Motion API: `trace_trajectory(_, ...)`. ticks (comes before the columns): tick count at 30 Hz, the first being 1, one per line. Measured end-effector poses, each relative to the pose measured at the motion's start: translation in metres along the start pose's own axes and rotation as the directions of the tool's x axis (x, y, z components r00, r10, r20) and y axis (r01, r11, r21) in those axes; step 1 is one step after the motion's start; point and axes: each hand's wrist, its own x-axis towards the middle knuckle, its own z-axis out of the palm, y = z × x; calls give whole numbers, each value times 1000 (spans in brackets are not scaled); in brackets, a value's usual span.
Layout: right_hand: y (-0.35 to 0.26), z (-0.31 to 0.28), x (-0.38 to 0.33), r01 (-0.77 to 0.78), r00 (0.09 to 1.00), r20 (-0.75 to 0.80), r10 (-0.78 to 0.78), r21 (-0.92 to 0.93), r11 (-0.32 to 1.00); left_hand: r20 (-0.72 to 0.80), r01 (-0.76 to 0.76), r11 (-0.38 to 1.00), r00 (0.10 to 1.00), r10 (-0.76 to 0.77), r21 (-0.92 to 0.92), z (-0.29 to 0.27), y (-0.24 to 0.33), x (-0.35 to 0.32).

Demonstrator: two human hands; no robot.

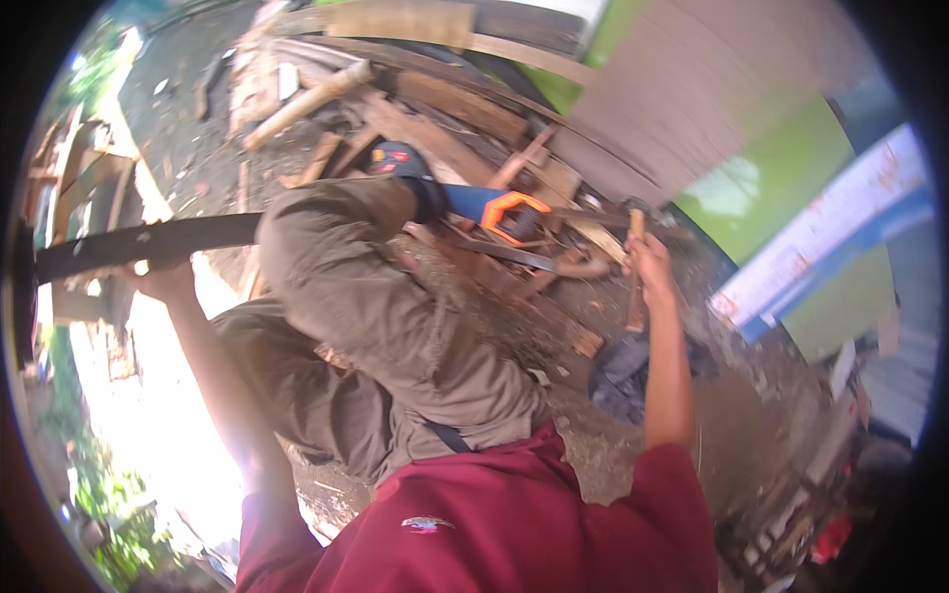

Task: The person sits on the ground and uses a knife to split a small piece of wood, then uses a hammer to split a larger piece of wood into smaller sections. The person handles the wood pieces and tools directly with their hands.

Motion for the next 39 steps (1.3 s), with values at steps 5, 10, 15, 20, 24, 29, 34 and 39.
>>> trace_trajectory(5, -111, 142, -92, 46, 905, 347, -248, 500, 865, 101, 46, 998, 994, -41, -47, -13, 14, -27)
trace_trajectory(10, -143, 276, -236, 91, 451, 724, -522, 545, 834, 13, 52, 997, 999, -53, 61, -45, 16, -79)
trace_trajectory(15, -107, 387, -278, 685, 277, 837, -472, 173, 708, -67, 30, 988, 998, -20, 151, -76, 7, -110)
trace_trajectory(20, -65, 460, -288, 798, 198, 828, -524, 174, 577, -21, -7, 974, 1000, 12, 227, -116, -3, -133)
trace_trajectory(24, -15, 482, -272, 871, 113, 814, -570, 195, 451, 166, 45, 995, 984, -58, 84, -155, -35, -122)
trace_trajectory(29, 40, 481, -240, 893, 179, 883, -435, 39, 448, 69, 76, 996, 994, -80, 56, -205, -83, -114)
trace_trajectory(34, 50, 482, -242, 886, 307, 909, -281, -166, 433, -57, 93, 985, 995, -85, 148, -217, -92, -113)
trace_trajectory(39, 30, 498, -257, 894, 297, 889, -349, -130, 428, -39, 225, 953, 974, -222, 202, -266, -111, -92)
